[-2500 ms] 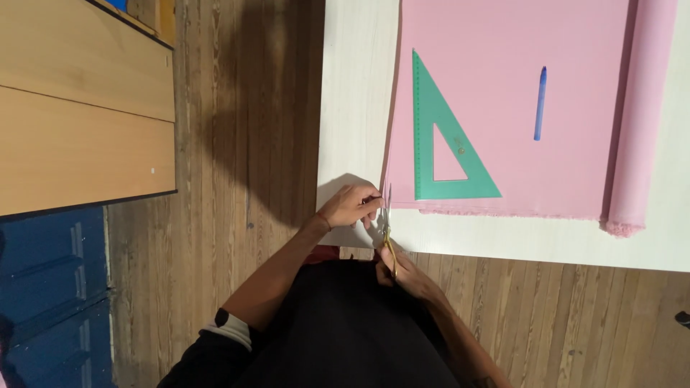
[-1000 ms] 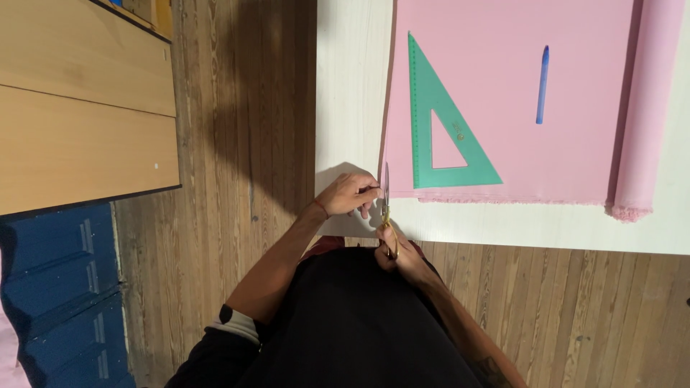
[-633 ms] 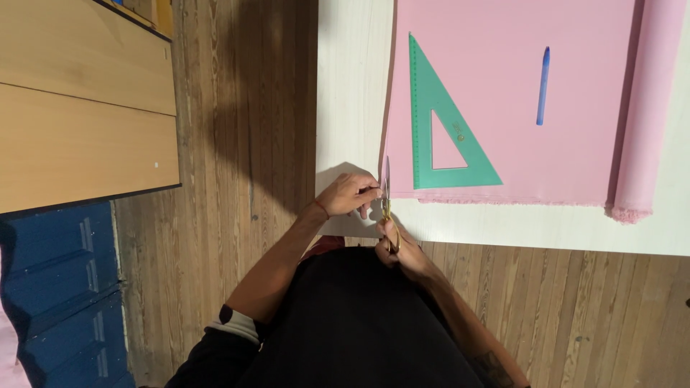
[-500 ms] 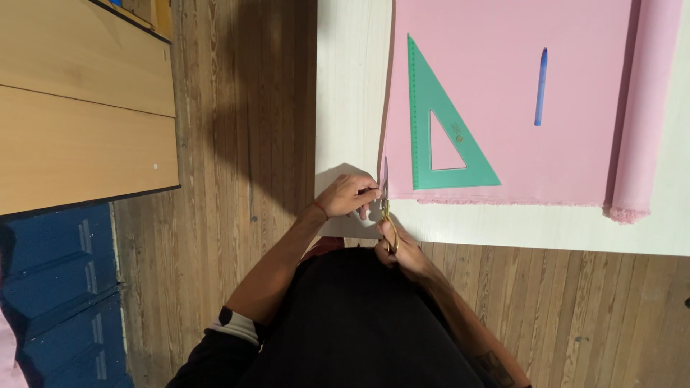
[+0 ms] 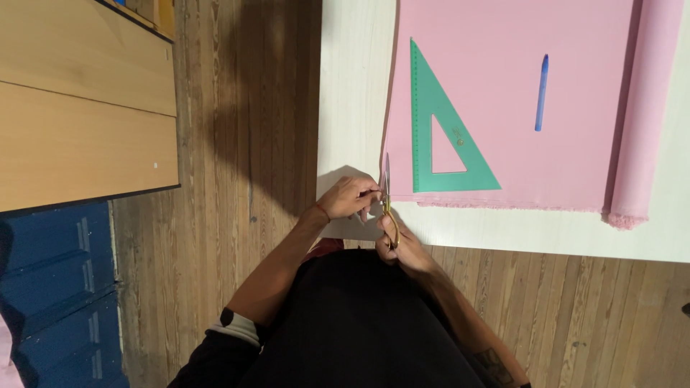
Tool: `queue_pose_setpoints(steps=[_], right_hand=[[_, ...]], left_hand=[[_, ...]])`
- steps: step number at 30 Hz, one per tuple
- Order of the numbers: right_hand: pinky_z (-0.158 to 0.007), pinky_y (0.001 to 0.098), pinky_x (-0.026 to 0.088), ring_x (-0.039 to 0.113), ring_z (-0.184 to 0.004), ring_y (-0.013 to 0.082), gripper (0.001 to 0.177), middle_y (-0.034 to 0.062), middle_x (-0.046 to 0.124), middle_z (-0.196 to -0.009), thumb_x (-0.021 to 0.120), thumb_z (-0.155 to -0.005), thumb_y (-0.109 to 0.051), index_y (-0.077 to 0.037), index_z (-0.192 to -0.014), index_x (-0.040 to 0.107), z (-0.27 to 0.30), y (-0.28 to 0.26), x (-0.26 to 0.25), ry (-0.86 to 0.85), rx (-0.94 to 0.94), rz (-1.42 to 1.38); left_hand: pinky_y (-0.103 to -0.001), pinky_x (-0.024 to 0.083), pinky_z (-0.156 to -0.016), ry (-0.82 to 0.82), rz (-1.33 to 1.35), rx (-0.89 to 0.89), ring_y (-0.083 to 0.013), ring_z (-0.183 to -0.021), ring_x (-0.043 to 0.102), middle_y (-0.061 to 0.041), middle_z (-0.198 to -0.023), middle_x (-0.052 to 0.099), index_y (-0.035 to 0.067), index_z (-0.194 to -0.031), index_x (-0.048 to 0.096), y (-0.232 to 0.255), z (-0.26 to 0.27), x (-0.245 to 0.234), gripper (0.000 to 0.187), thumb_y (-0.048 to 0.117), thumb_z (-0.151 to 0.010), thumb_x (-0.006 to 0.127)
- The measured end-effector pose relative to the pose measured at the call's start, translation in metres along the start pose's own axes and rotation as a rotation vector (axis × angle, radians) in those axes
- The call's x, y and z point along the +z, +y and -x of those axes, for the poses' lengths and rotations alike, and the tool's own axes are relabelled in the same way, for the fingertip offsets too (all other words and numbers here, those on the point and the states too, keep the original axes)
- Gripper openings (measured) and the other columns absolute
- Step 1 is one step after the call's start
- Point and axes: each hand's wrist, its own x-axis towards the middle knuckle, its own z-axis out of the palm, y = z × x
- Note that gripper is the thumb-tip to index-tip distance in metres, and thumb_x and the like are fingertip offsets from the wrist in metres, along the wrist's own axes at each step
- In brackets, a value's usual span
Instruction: Measuring and cutting pink fabric using a set square, pen, and scissors.
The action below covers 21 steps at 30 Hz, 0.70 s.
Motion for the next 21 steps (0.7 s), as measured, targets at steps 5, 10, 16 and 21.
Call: queue_pose_setpoints(steps=[5, 10, 16, 21], right_hand=[[-0.040, 0.0255, 0.022, 0.028, -0.043, 0.0070, 0.079, -0.0044, 0.034, -0.052, 0.028, -0.092, -0.076, -0.009, -0.130, 0.043, 0.003, -0.022, 0.002, 0.051, 0.082, 0.030], [-0.040, 0.0260, 0.021, 0.028, -0.043, 0.0074, 0.076, -0.0042, 0.033, -0.052, 0.030, -0.095, -0.074, -0.004, -0.120, 0.045, 0.000, -0.025, -0.002, 0.014, 0.037, 0.049], [-0.040, 0.0258, 0.021, 0.028, -0.043, 0.0072, 0.074, -0.0039, 0.034, -0.051, 0.031, -0.098, -0.072, -0.004, -0.123, 0.043, 0.000, -0.037, 0.002, 0.014, 0.015, -0.042], [-0.038, 0.0267, 0.022, 0.029, -0.041, 0.0076, 0.074, -0.0041, 0.033, -0.050, 0.034, -0.096, -0.070, -0.004, -0.129, 0.043, 0.001, -0.051, 0.006, 0.045, 0.028, -0.043]], left_hand=[[-0.030, 0.065, -0.054, -0.005, 0.003, 0.024, -0.0171, -0.061, 0.076, -0.011, -0.081, 0.073, -0.006, -0.100, 0.066, -0.010, -0.003, 0.002, 0.015, 0.004, -0.097, 0.055], [-0.030, 0.066, -0.053, -0.006, 0.022, 0.007, -0.0174, -0.061, 0.076, -0.011, -0.080, 0.072, -0.007, -0.098, 0.065, -0.008, -0.005, 0.003, 0.015, 0.002, -0.094, 0.054], [-0.030, 0.063, -0.053, 0.022, -0.043, 0.014, -0.0170, -0.061, 0.075, -0.010, -0.074, 0.073, -0.005, -0.095, 0.064, -0.004, -0.004, 0.005, 0.019, 0.013, -0.099, 0.059], [-0.031, 0.062, -0.053, 0.027, -0.052, -0.041, -0.0167, -0.060, 0.075, -0.011, -0.071, 0.074, -0.004, -0.095, 0.065, -0.006, -0.004, 0.005, 0.025, 0.020, -0.101, 0.060]])
